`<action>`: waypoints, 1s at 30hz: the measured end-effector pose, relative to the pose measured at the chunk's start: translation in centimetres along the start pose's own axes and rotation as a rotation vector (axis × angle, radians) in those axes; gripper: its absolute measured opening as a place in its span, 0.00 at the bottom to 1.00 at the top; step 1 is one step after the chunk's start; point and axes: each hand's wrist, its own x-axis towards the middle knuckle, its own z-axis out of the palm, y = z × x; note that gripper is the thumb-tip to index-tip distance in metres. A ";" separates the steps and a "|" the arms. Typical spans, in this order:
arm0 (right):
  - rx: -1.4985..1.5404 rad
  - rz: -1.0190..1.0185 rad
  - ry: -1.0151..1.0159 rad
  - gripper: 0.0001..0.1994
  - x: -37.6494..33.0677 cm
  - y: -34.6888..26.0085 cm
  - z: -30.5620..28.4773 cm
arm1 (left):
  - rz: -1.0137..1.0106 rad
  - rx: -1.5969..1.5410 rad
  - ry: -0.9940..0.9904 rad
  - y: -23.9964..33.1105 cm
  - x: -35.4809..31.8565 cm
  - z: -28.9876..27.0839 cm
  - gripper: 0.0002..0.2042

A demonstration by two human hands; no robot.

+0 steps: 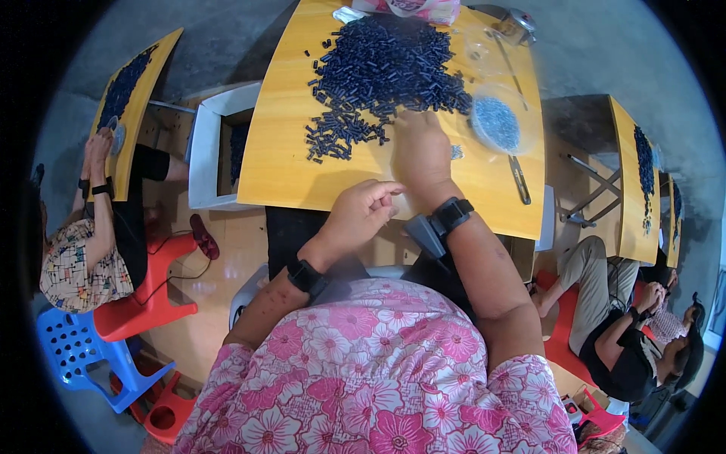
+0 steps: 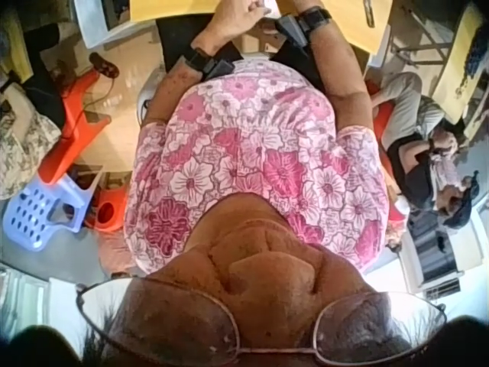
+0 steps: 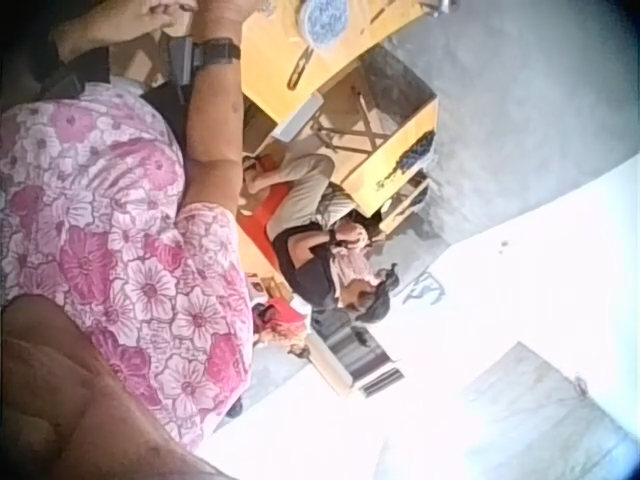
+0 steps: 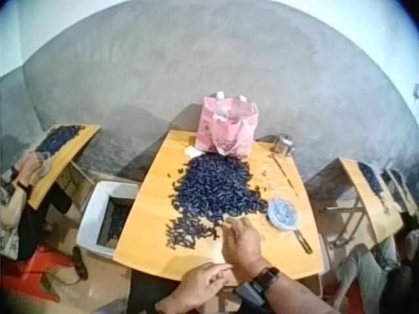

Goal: Assembling small blue plastic components into black housings at a workstation.

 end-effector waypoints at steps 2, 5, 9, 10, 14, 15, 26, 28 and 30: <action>0.035 -0.025 0.038 0.11 0.6 1.4 0.3 | -0.010 -0.014 -0.013 0.2 0.0 -0.1 0.16; 0.050 0.100 0.003 0.10 1.2 2.6 0.7 | -0.016 -0.045 -0.012 0.4 0.0 -0.1 0.17; 0.006 0.129 -0.033 0.09 1.5 3.0 1.1 | 0.002 -0.039 0.002 0.4 0.0 -0.1 0.17; -0.004 0.139 -0.043 0.08 1.4 3.1 1.1 | -0.002 -0.041 -0.004 0.5 0.1 -0.1 0.17; -0.032 0.129 -0.065 0.06 1.1 2.7 1.0 | 0.014 -0.036 0.004 0.1 0.1 0.1 0.17; -0.033 0.130 -0.066 0.06 1.0 2.5 0.9 | 0.026 -0.005 0.012 -0.2 0.1 0.1 0.17; -0.117 0.030 -0.231 0.05 -2.6 2.3 -1.6 | -0.015 0.005 0.057 -0.1 0.3 0.3 0.15; -0.079 -0.022 -0.220 0.04 -3.0 1.7 -2.3 | -0.027 -0.001 0.087 0.0 0.2 0.1 0.16; -0.046 -0.073 -0.204 0.04 -3.4 1.9 -2.7 | -0.023 -0.001 0.089 0.1 0.3 0.2 0.16</action>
